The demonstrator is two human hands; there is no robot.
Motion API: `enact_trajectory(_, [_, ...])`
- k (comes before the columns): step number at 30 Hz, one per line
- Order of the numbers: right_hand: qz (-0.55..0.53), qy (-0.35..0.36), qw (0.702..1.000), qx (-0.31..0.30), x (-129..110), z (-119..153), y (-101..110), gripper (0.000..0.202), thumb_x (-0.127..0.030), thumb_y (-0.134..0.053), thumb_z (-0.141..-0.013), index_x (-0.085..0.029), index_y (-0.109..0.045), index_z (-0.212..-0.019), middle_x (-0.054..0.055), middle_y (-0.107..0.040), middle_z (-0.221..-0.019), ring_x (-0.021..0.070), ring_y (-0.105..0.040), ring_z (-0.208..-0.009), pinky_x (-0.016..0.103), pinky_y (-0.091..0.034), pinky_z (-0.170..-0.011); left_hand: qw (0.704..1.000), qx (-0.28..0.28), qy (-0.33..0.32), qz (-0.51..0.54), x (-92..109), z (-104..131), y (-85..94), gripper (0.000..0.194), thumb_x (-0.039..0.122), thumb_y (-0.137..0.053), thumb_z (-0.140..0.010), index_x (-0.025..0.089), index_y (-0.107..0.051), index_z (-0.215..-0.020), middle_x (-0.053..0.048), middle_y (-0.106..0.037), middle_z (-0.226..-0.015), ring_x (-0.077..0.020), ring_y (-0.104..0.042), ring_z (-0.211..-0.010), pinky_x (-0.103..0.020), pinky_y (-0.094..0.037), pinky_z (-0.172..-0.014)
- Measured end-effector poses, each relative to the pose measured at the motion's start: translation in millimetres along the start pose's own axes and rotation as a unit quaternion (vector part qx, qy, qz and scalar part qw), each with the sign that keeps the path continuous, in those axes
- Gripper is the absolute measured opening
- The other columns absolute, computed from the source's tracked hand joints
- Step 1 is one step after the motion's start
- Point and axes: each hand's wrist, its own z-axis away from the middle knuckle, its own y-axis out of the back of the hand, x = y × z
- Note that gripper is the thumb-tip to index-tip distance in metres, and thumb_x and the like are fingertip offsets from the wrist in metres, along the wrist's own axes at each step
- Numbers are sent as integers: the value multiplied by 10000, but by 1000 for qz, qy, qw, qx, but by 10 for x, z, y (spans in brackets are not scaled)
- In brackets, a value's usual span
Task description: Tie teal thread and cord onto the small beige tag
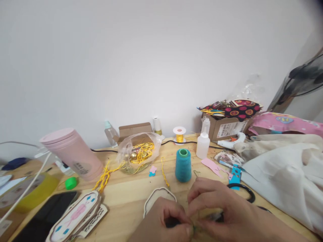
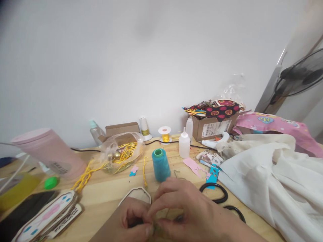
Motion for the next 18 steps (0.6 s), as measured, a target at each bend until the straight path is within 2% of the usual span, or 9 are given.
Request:
enact_trajectory(4, [-27, 6, 999, -26, 4, 13, -12, 131, -129, -571, -744, -196, -658, -817, 14, -601, -848, 108, -549, -787, 195, -407, -702, 1000, -4, -6, -23, -17, -6, -18, 104, 141, -552, -596, 115, -650, -571, 26, -481, -521, -115, -437, -541, -211, -317, -489])
enact_trajectory(6, [-56, -13, 998, -10, 19, -2, -51, 99, -107, -576, -722, -169, -646, -753, 17, -603, -813, 110, -544, -768, 194, -406, -686, 999, 3, -10, -41, -34, -14, -19, 111, 187, -579, -621, 117, -658, -586, 19, -493, -529, -118, -447, -547, -212, -331, -497])
enact_trajectory(9, [-117, -116, 985, 42, 72, -49, -143, 90, -73, -549, -676, -144, -603, -668, -16, -547, -634, 93, -478, -591, 189, -381, -543, 996, 5, -62, -65, -65, -32, 5, 156, 261, -586, -658, 144, -662, -589, 14, -510, -541, -120, -455, -555, -208, -353, -509])
enact_trajectory(11, [-177, -194, 963, 57, 123, -81, -207, 66, -124, -528, -697, -140, -578, -657, -42, -472, -547, 77, -397, -501, 183, -329, -466, 990, 0, -115, -78, -91, -45, 31, 170, 276, -581, -672, 156, -667, -588, -2, -546, -562, -130, -480, -575, -213, -374, -534])
enact_trajectory(13, [-247, -227, 939, 77, 164, -94, -252, 94, -215, -528, -722, -139, -561, -678, -42, -459, -548, 75, -382, -494, 182, -314, -456, 985, 10, -149, -87, -128, -54, 54, 162, 275, -582, -681, 161, -676, -615, -19, -586, -594, -140, -504, -597, -221, -392, -559])
enact_trajectory(15, [-271, -226, 932, 87, 177, -85, -272, 141, -279, -564, -706, -143, -570, -742, -28, -494, -596, 85, -404, -526, 189, -328, -479, 984, 26, -155, -90, -180, -61, 67, 157, 275, -579, -697, 166, -683, -652, -29, -611, -630, -145, -519, -620, -225, -404, -579])
enact_trajectory(18, [-168, -182, 965, 84, 159, -52, -272, 194, -279, -651, -643, -169, -615, -798, -12, -542, -660, 103, -417, -576, 206, -340, -521, 986, 59, -132, -83, -269, -71, 68, 150, 278, -583, -703, 169, -683, -679, -28, -621, -665, -150, -534, -656, -225, -411, -596])
